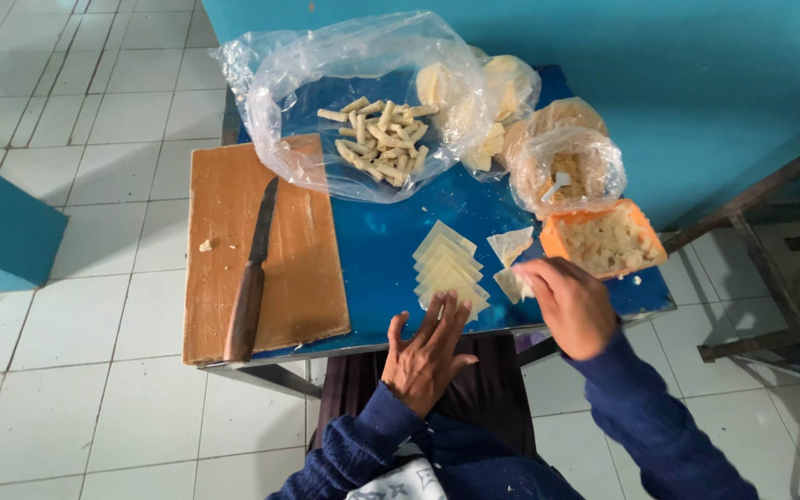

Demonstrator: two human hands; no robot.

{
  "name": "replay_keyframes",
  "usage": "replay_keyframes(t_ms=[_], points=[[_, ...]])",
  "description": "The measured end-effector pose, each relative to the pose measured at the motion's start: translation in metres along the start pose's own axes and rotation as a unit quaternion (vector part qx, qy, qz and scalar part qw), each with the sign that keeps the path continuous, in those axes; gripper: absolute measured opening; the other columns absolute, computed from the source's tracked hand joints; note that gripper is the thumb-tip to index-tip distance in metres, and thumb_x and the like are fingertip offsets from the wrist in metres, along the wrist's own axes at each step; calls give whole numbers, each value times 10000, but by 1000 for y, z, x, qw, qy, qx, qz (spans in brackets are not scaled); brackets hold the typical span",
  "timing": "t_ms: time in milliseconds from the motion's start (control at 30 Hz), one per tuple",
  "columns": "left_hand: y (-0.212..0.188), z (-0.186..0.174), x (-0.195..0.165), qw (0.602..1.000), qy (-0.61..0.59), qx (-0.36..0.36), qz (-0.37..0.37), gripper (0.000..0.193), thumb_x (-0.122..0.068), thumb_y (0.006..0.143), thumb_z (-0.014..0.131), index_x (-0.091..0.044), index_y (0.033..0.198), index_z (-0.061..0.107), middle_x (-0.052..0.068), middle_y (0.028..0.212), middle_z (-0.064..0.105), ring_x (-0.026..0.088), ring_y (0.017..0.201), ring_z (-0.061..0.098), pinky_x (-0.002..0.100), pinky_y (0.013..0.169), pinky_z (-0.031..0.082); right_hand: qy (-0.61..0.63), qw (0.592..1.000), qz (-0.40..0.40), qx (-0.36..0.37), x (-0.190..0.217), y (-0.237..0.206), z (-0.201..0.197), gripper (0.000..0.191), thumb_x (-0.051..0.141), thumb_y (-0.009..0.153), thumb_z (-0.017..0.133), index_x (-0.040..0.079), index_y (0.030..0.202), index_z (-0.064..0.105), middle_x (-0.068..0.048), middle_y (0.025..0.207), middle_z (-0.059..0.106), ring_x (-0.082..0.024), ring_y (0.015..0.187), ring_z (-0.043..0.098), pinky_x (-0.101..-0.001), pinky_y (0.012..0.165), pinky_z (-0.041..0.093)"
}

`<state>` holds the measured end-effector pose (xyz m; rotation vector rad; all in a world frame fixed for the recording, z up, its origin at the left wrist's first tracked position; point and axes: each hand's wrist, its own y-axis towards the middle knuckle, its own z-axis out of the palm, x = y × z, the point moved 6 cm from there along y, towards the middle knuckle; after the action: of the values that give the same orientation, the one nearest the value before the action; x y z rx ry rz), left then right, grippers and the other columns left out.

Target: The person sits at a small table and assembles stuffed pastries. They spoon filling from an orange container onto square dough wrappers, fold each wrapper over the filling into a triangular parcel, and set the folded pastries on the table with previously finished ones.

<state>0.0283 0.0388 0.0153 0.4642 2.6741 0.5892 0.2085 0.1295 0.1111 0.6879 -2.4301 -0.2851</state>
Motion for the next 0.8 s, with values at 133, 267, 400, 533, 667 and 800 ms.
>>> replay_keyframes(t_ms=[133, 267, 400, 533, 667, 800], points=[[2, 4, 1, 1000, 19, 17, 0, 812, -530, 942, 593, -200, 1615, 282, 43, 1661, 297, 208, 1524, 287, 583, 1104, 264, -98, 986, -103, -88, 20, 10, -1, 215, 31, 881, 687, 66, 1089, 724, -91, 1160, 660, -318, 1020, 622, -407, 893, 509], [1, 6, 0, 1000, 26, 15, 9, 789, -538, 945, 590, -228, 1607, 292, 61, 1666, 275, 220, 1521, 286, 588, 1093, 264, -73, 993, -72, -58, -3, 6, -38, 318, 38, 912, 683, 186, 1184, 758, -47, 1119, 634, -289, 1063, 592, -396, 926, 501], [0, 9, 2, 999, 30, 19, 8, 780, -560, 941, 583, -251, 1600, 301, 52, 1661, 280, 215, 1511, 295, 590, 1100, 257, -328, 943, -5, 51, -45, 3, -78, 459, 270, 677, 852, 273, 1131, 780, 17, 1168, 539, -273, 1069, 450, -437, 896, 388], [0, 11, 1, 1000, 27, 10, 2, 794, -574, 929, 574, -234, 1596, 308, 41, 1649, 294, 207, 1509, 282, 599, 1123, 226, -381, 921, 11, 86, -66, 4, -66, 538, 369, 617, 887, 247, 1128, 774, 43, 1218, 465, -257, 1125, 423, -452, 963, 365], [0, 10, 3, 1000, 19, 9, 3, 801, -569, 948, 554, -159, 1593, 314, 45, 1648, 314, 198, 1529, 254, 594, 1143, 199, -406, 908, 8, 107, -80, 9, -51, 376, 392, 693, 868, 220, 1016, 784, 37, 1172, 468, -238, 1124, 427, -433, 933, 368], [-2, 8, 2, 1000, 22, 9, 4, 797, -568, 964, 545, -118, 1589, 339, 38, 1652, 338, 175, 1554, 239, 566, 1153, 199, -378, 919, -6, 112, -90, 14, -49, 364, 383, 678, 865, 208, 990, 797, 36, 1132, 471, -231, 1116, 427, -439, 925, 369]])
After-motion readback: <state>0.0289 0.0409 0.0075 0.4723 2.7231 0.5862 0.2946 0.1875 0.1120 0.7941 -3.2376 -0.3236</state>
